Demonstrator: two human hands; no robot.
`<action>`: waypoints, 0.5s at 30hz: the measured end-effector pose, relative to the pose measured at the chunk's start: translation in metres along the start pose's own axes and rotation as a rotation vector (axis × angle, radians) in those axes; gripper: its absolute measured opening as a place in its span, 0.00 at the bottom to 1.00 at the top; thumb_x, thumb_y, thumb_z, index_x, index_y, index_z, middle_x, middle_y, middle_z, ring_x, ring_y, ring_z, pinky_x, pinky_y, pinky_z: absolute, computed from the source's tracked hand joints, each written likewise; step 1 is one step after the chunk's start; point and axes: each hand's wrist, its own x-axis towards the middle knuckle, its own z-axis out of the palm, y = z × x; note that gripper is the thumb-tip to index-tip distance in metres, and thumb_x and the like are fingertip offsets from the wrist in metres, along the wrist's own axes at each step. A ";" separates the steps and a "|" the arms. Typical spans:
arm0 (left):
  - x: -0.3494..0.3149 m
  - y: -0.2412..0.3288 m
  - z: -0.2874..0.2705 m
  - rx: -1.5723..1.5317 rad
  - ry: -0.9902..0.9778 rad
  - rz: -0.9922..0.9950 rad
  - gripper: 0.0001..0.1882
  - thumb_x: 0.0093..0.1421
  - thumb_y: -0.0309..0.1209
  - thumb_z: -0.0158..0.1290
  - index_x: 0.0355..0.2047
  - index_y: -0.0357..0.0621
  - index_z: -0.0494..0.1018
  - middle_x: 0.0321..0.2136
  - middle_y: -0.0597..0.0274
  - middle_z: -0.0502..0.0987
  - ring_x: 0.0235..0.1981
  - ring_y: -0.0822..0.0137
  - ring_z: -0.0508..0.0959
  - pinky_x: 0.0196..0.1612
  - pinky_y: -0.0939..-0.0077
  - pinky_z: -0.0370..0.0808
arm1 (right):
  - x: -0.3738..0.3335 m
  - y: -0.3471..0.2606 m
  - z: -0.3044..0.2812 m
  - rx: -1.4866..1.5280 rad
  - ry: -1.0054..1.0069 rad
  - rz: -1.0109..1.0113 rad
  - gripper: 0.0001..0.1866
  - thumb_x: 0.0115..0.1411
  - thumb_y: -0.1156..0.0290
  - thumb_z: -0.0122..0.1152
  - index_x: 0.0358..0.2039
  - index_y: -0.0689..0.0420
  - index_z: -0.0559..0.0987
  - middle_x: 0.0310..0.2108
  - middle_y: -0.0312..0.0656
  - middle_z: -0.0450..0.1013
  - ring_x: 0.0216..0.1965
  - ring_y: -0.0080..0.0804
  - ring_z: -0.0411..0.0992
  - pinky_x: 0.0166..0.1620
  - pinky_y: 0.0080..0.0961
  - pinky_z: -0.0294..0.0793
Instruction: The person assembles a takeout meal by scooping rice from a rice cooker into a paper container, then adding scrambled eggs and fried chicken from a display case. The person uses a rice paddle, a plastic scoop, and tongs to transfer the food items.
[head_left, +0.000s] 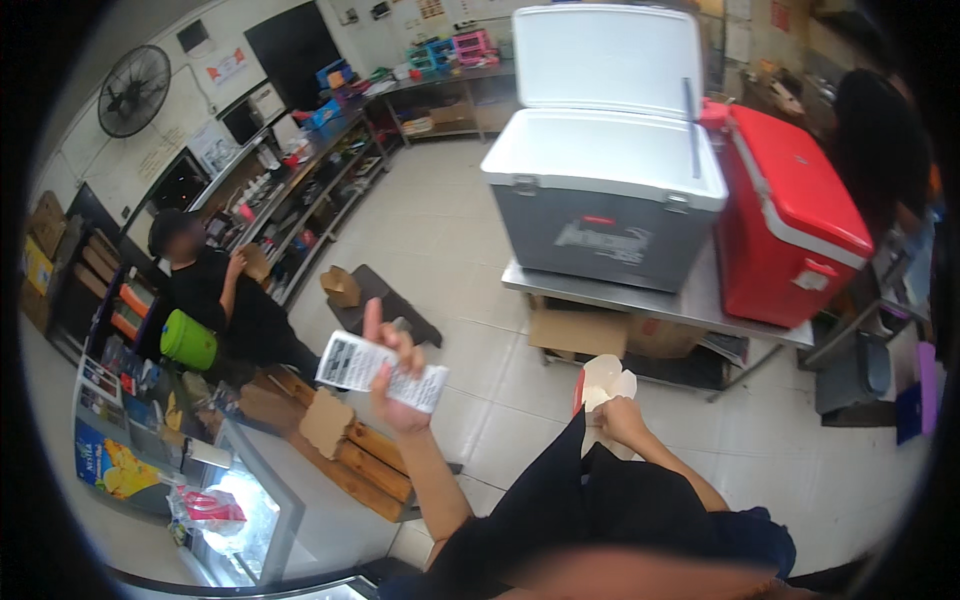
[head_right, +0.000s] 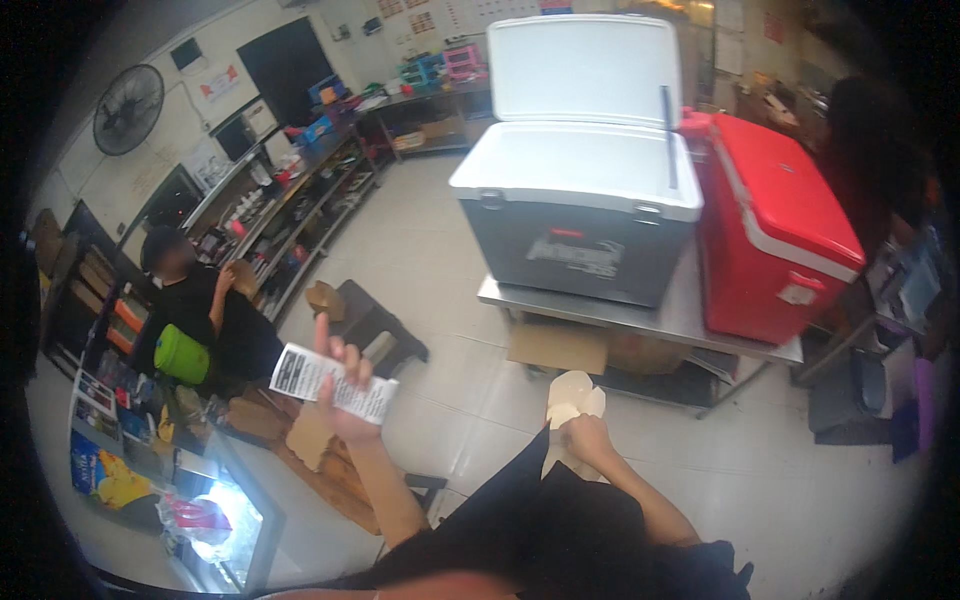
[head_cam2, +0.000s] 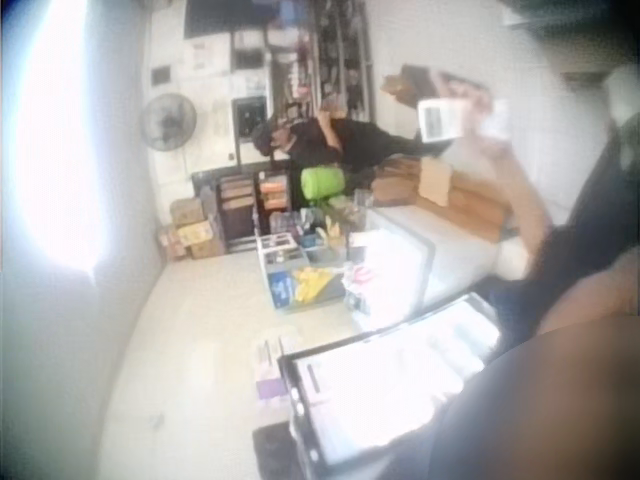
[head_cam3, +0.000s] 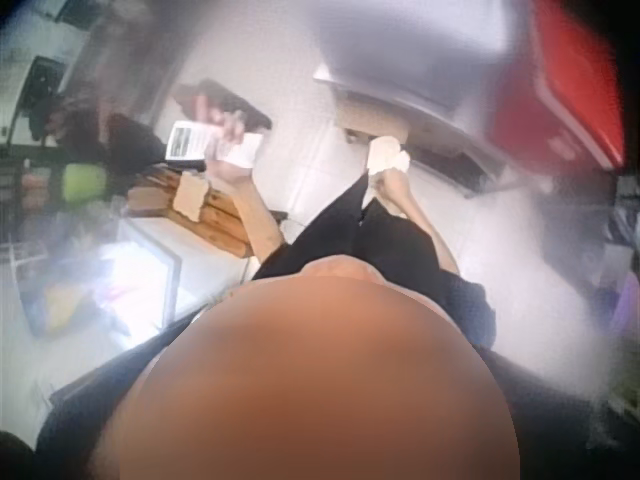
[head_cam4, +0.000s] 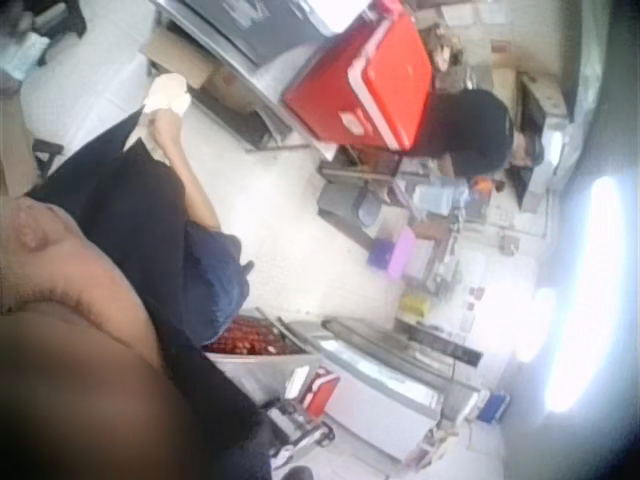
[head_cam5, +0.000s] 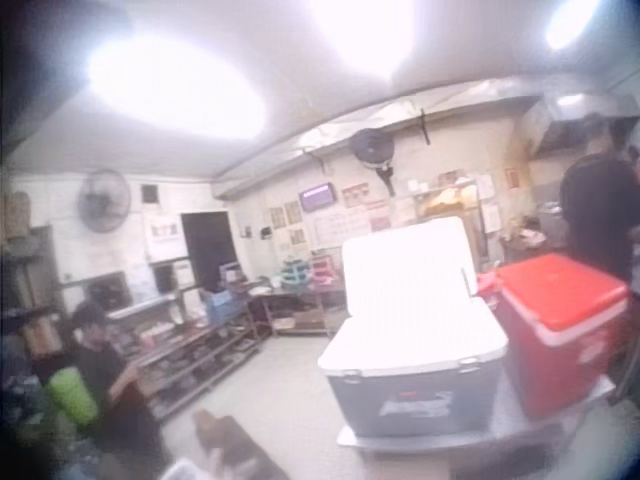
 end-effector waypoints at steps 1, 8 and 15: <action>0.019 -0.008 -0.008 0.097 -0.015 -0.007 0.42 0.51 0.27 0.49 0.65 0.29 0.46 0.36 0.62 0.63 0.24 0.78 0.60 0.25 0.85 0.63 | 0.033 -0.010 0.007 0.009 -0.007 -0.044 0.03 0.43 0.71 0.62 0.22 0.51 0.82 0.23 0.47 0.76 0.29 0.49 0.75 0.33 0.43 0.73; 0.146 -0.097 -0.191 0.507 0.131 -0.032 0.32 0.57 0.31 0.50 0.61 0.32 0.58 0.34 0.65 0.65 0.24 0.79 0.61 0.27 0.85 0.63 | 0.213 -0.049 0.070 0.091 -0.157 -0.177 0.08 0.41 0.69 0.61 0.25 0.52 0.83 0.25 0.50 0.76 0.30 0.50 0.75 0.33 0.43 0.73; 0.022 -0.170 -0.479 1.578 0.134 -1.256 0.31 0.59 0.40 0.53 0.59 0.39 0.59 0.48 0.41 0.70 0.50 0.51 0.71 0.53 0.56 0.65 | 0.424 -0.111 0.096 0.129 -0.264 -0.203 0.06 0.45 0.70 0.60 0.24 0.52 0.83 0.27 0.50 0.76 0.33 0.49 0.76 0.37 0.42 0.74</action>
